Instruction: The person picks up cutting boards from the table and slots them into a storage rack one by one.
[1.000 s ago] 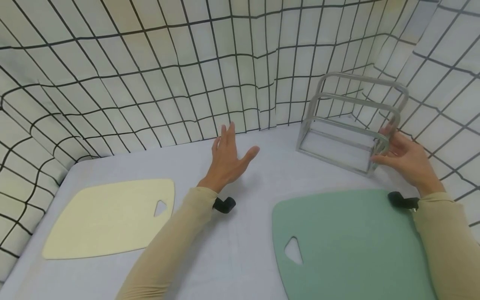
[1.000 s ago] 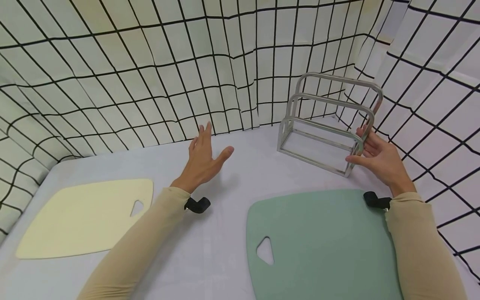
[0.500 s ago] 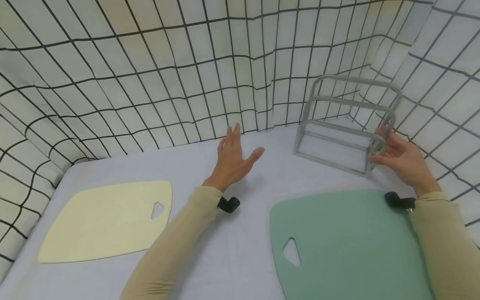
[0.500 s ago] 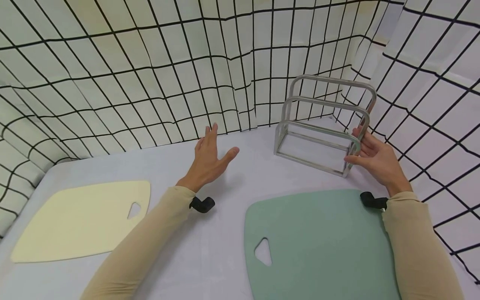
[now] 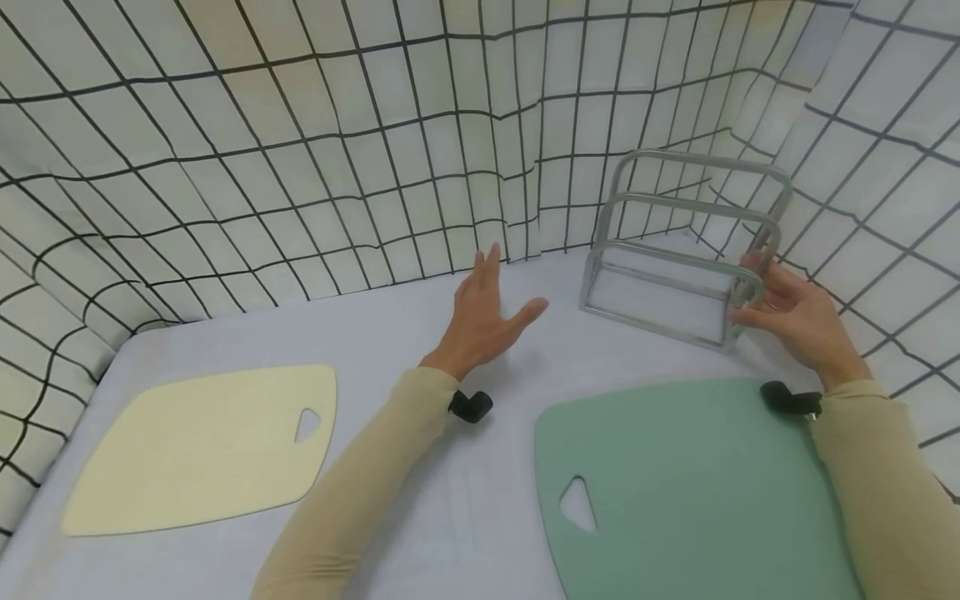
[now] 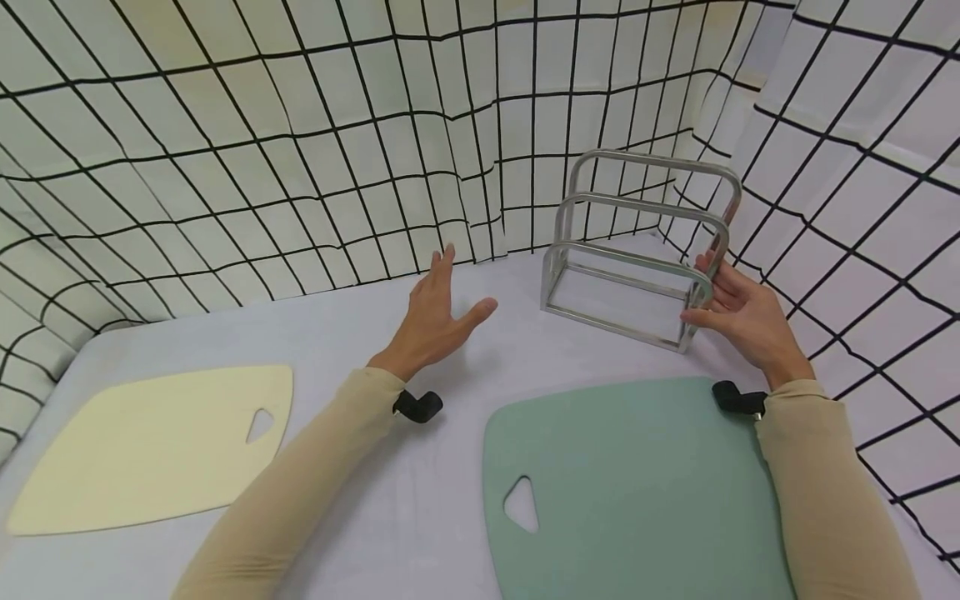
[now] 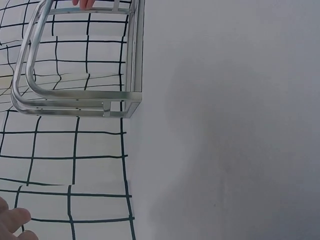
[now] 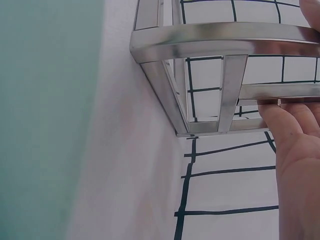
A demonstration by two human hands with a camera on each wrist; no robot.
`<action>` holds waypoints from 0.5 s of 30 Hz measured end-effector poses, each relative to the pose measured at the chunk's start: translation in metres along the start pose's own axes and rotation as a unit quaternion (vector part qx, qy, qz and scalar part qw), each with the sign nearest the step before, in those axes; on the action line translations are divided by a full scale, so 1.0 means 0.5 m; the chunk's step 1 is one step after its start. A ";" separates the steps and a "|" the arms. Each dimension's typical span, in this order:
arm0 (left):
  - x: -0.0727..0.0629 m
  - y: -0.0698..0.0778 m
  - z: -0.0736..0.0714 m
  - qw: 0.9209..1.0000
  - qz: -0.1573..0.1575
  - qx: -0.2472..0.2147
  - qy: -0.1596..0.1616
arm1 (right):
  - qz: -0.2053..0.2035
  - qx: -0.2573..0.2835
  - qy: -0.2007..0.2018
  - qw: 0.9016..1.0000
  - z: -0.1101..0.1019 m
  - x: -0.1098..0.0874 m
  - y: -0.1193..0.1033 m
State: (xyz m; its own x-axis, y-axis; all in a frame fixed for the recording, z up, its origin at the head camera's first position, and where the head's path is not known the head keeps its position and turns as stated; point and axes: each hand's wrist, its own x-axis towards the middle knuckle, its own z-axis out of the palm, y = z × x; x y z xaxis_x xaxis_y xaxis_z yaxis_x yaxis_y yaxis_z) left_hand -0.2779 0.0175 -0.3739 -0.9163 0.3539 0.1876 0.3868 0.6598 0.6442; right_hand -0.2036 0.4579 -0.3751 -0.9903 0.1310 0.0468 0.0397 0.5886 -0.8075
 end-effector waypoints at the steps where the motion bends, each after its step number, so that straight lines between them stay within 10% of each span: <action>1: 0.002 0.001 0.003 1.000 0.001 0.000 -0.002 | -0.001 0.001 0.000 1.000 0.000 0.000 0.000; 15: 0.020 0.011 0.036 0.999 0.002 -0.017 -0.031 | -0.008 0.018 -0.002 1.000 -0.001 0.001 0.003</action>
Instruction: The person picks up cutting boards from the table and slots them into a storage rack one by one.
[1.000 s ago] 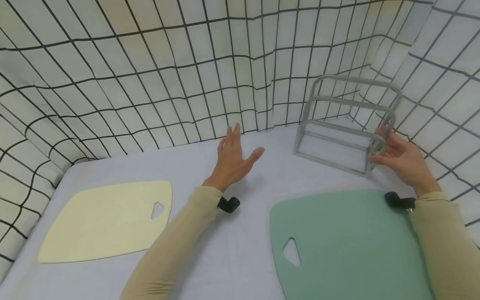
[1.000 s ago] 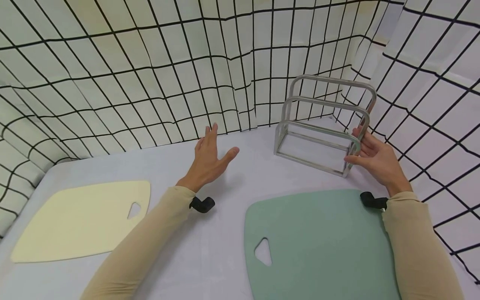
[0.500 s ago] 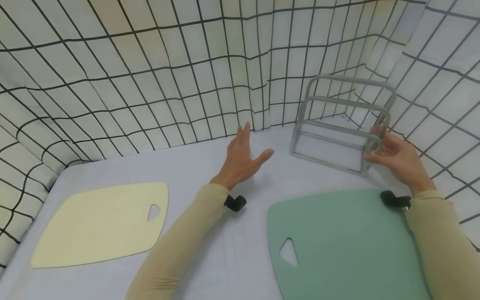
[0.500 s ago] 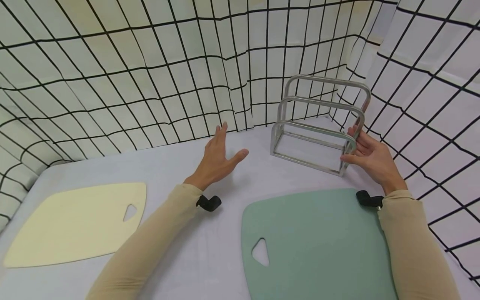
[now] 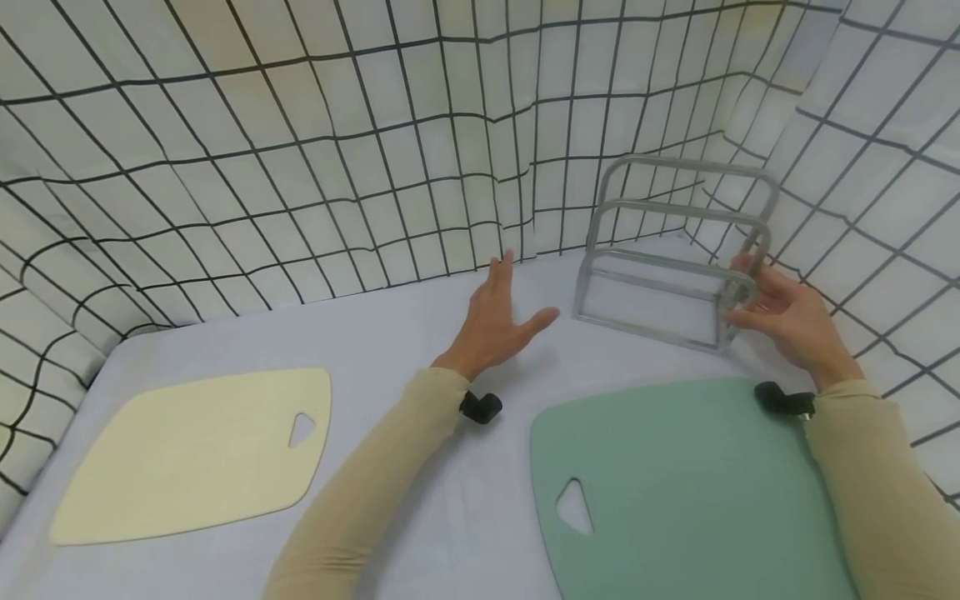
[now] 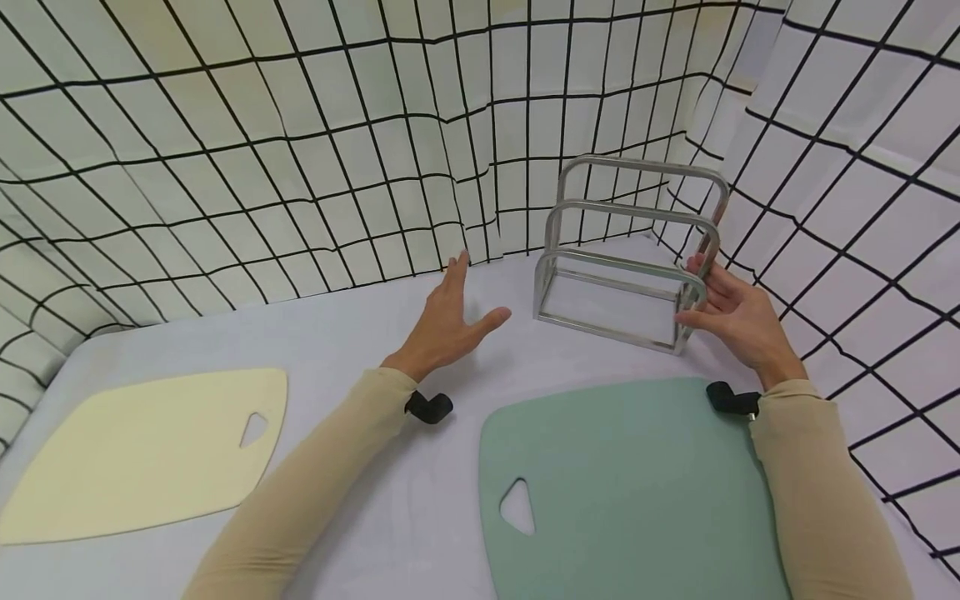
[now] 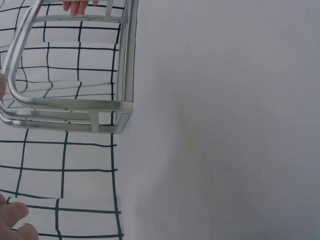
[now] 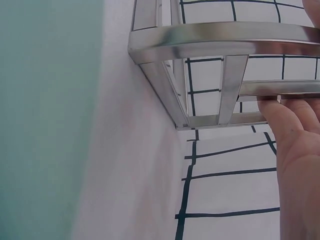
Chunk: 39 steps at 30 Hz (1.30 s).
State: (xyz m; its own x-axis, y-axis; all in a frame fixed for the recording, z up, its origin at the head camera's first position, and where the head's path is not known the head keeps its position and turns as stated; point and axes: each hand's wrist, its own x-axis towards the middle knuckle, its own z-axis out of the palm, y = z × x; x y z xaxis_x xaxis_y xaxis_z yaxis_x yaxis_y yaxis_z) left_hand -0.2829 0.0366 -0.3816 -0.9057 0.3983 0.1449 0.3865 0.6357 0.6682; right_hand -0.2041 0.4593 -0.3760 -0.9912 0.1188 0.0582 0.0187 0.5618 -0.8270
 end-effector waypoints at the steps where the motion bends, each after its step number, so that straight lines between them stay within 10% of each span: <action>1: 0.001 0.002 0.002 1.000 0.000 -0.001 -0.002 | 0.000 -0.001 0.000 1.000 0.000 0.000 0.000; 23: 0.041 0.050 0.047 0.996 0.080 -0.028 -0.027 | 0.001 0.002 -0.005 1.000 0.002 0.003 0.001; 39: 0.064 0.113 0.086 0.995 0.062 -0.070 -0.029 | -0.005 0.003 -0.010 1.000 0.001 0.003 0.001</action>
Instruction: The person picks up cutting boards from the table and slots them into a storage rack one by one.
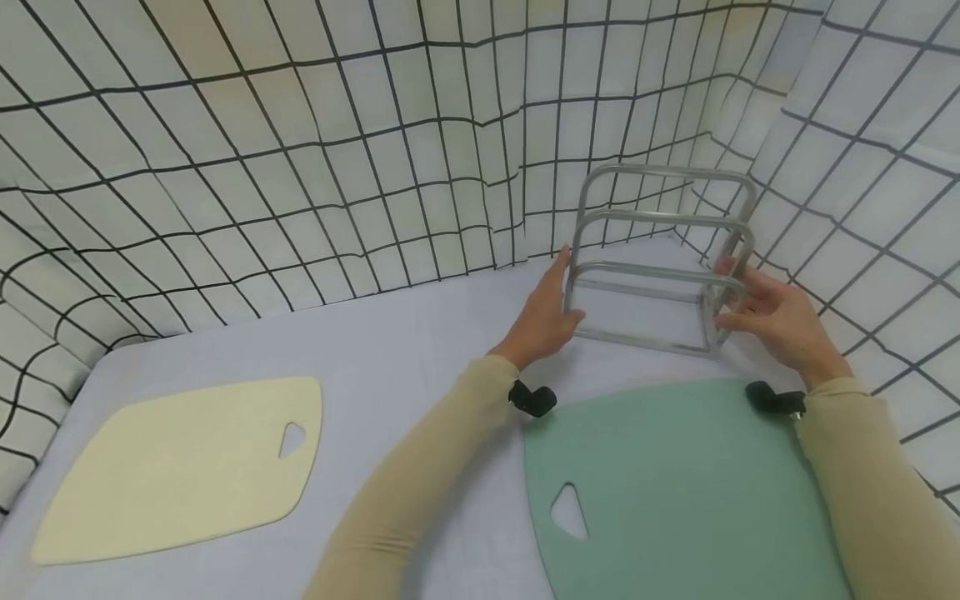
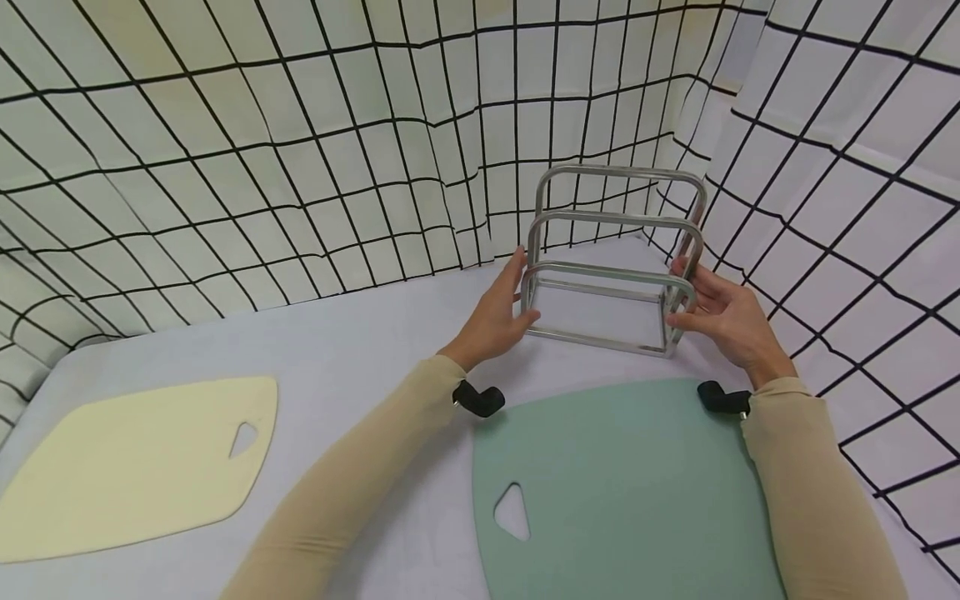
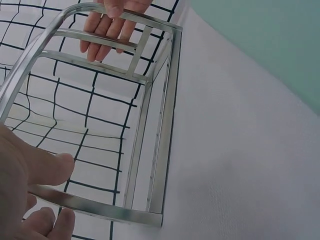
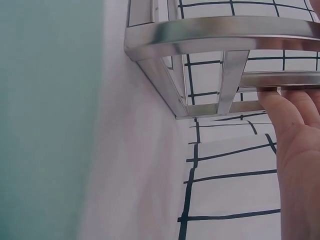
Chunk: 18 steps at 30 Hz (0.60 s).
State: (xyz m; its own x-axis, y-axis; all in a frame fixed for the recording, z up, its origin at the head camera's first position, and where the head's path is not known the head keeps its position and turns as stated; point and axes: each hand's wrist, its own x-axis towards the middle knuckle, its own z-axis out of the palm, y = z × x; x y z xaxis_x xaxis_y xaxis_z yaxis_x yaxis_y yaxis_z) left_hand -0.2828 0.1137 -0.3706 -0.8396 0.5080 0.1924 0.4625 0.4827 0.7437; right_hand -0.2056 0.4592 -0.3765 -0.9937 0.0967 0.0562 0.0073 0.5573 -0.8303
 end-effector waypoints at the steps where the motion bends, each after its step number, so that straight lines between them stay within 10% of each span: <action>1: 0.000 0.001 0.001 1.000 -0.001 -0.003 0.001 | 0.001 -0.002 0.000 1.000 0.000 0.001 0.000; 18: 0.008 -0.010 0.016 0.997 -0.007 -0.077 0.013 | -0.005 -0.009 -0.007 1.000 0.002 -0.002 -0.002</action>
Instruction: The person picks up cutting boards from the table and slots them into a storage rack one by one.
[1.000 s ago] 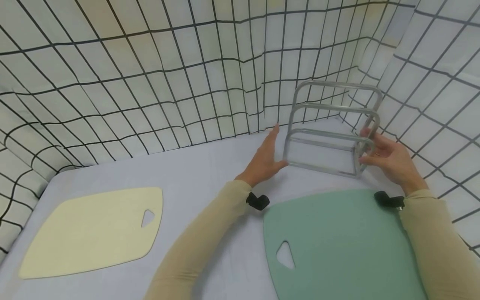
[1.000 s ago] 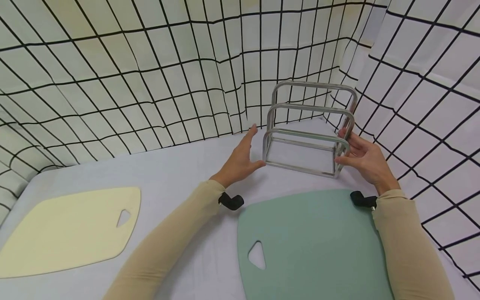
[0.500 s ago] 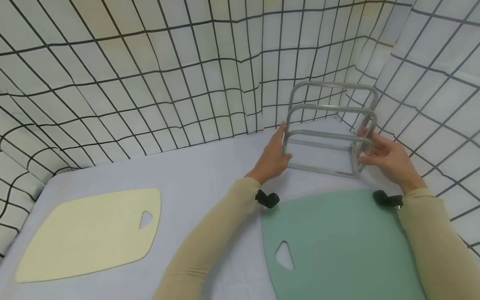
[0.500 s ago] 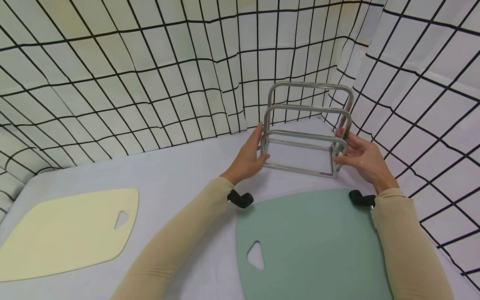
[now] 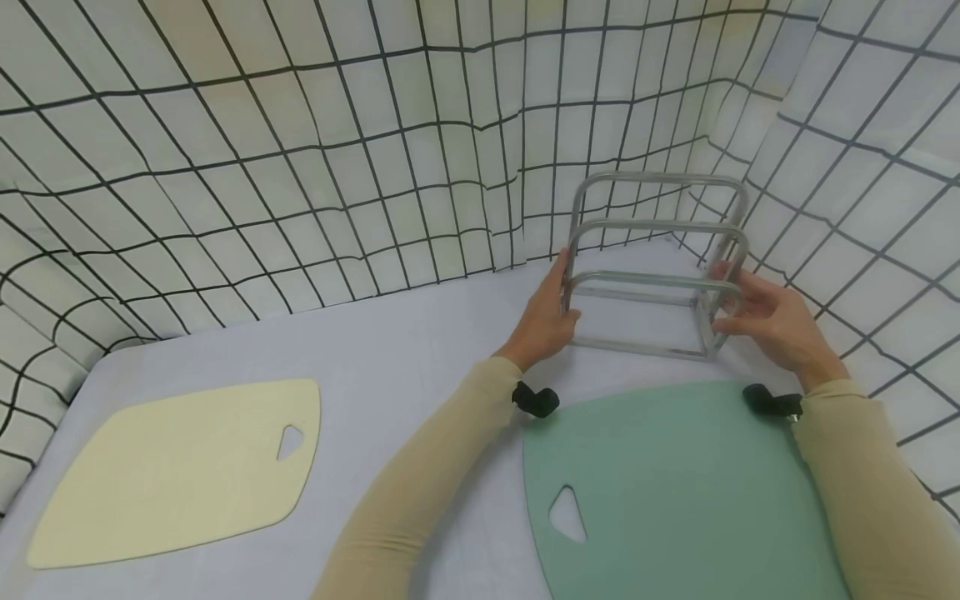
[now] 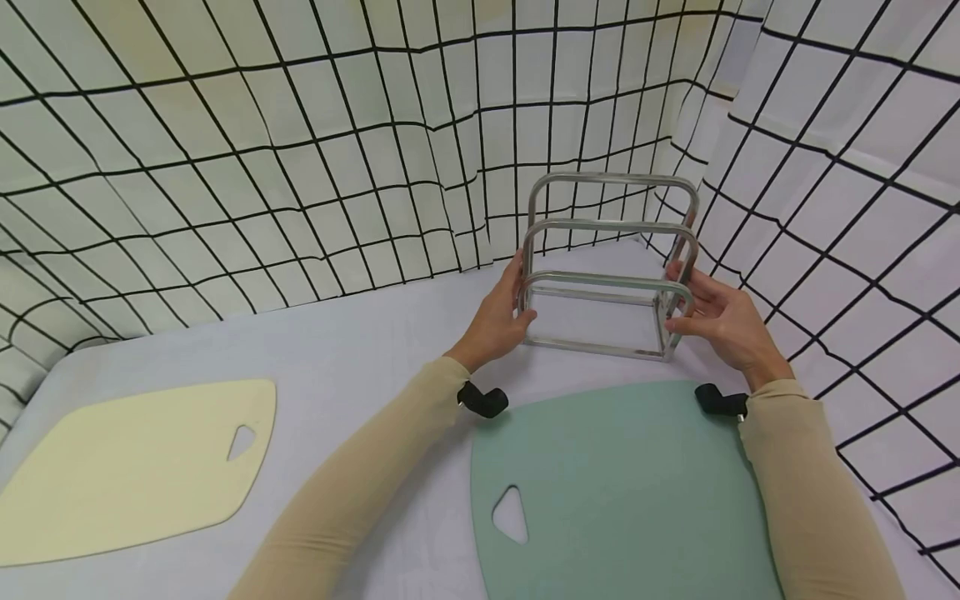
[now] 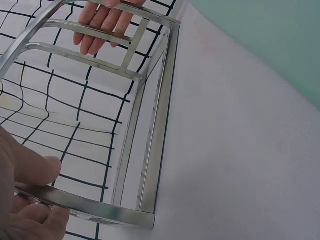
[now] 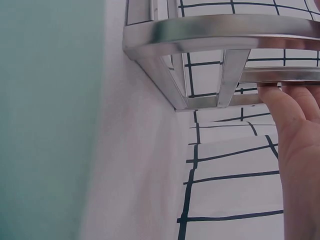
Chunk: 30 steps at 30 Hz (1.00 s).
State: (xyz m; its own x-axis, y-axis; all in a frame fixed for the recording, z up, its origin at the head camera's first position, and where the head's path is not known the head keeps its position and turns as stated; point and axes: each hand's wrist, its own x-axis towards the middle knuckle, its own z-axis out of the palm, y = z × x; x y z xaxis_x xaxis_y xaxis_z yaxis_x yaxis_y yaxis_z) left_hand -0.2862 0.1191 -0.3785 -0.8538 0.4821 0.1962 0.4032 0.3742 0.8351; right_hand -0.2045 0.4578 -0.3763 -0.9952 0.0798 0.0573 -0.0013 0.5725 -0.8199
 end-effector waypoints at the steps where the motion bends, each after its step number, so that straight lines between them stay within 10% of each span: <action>1: 0.000 -0.003 0.000 1.000 0.003 -0.002 -0.001 | -0.003 0.001 -0.001 1.000 0.001 0.000 0.000; 30: -0.008 -0.037 -0.016 0.998 0.007 -0.042 -0.044 | -0.028 -0.025 -0.024 0.999 -0.001 0.002 0.013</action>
State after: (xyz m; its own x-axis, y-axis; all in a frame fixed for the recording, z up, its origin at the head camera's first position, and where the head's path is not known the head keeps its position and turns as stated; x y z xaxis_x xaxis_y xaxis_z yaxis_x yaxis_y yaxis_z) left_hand -0.2927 0.1041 -0.3907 -0.8149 0.5555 0.1650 0.3818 0.3005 0.8740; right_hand -0.2055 0.4621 -0.3810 -0.9973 0.0072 0.0736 -0.0536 0.6156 -0.7862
